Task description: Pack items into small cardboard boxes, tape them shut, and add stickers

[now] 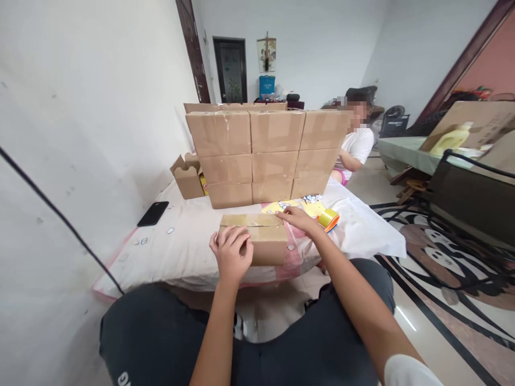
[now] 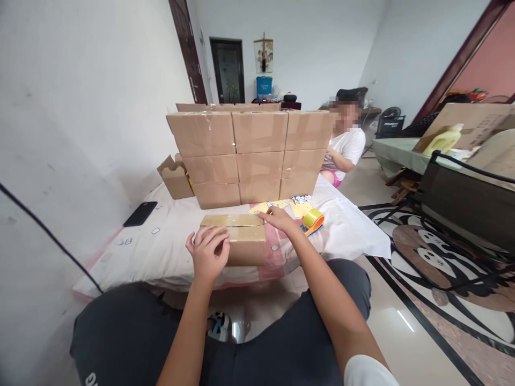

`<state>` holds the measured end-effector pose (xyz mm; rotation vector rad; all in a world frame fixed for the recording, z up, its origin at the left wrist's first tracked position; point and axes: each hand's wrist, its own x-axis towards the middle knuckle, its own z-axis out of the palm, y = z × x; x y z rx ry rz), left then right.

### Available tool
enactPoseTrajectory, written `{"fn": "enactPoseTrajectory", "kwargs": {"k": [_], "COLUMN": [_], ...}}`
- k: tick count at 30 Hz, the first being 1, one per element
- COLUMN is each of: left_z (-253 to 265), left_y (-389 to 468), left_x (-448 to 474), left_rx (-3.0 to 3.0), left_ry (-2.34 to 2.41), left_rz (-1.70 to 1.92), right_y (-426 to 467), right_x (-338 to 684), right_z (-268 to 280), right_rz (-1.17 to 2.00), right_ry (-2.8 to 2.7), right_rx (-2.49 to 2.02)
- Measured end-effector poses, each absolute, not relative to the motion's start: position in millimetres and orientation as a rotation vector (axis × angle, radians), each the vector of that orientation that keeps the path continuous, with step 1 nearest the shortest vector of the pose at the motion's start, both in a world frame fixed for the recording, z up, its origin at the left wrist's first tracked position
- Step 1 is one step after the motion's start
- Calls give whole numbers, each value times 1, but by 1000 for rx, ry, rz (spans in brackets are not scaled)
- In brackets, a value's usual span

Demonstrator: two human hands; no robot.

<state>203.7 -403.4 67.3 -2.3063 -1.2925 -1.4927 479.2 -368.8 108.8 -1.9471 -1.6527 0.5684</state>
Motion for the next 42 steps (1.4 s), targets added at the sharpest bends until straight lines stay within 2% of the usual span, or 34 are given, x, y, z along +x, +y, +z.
{"fn": "enactPoseTrajectory", "kwargs": {"k": [3, 7, 11, 15, 21, 26, 33, 37, 42], "left_z": [84, 94, 81, 69, 70, 73, 70, 71, 73], "left_y": [-399, -386, -381, -380, -377, -371, -364, -366, -367], "left_x": [203, 201, 203, 201, 200, 188, 174, 178, 178], "left_rx": [-2438, -2477, -2519, -2503, -2548, -2631, -2681, -2667, -2688], "left_ry": [-1194, -1104, -1023, -996, -1028, -942, -859, -866, -837], "left_rz": [-1374, -1142, -914, -908, -884, -736, -596, -692, -715], "right_y": [-354, -339, -326, -302, -255, -244, -256, -271, -284], "right_x": [535, 631, 702, 738, 750, 748, 747, 737, 724], "right_z": [122, 133, 106, 63, 22, 5, 14, 23, 23], "right_rz": [337, 193, 163, 256, 290, 301, 178, -73, -29], "right_ry": [-1535, -1477, -1467, -1504, -1771, -1787, -1781, -2069, -2368], "right_rx": [-2046, -2094, -2078, -2057, -2052, -2021, -1954, -1940, -1946]}}
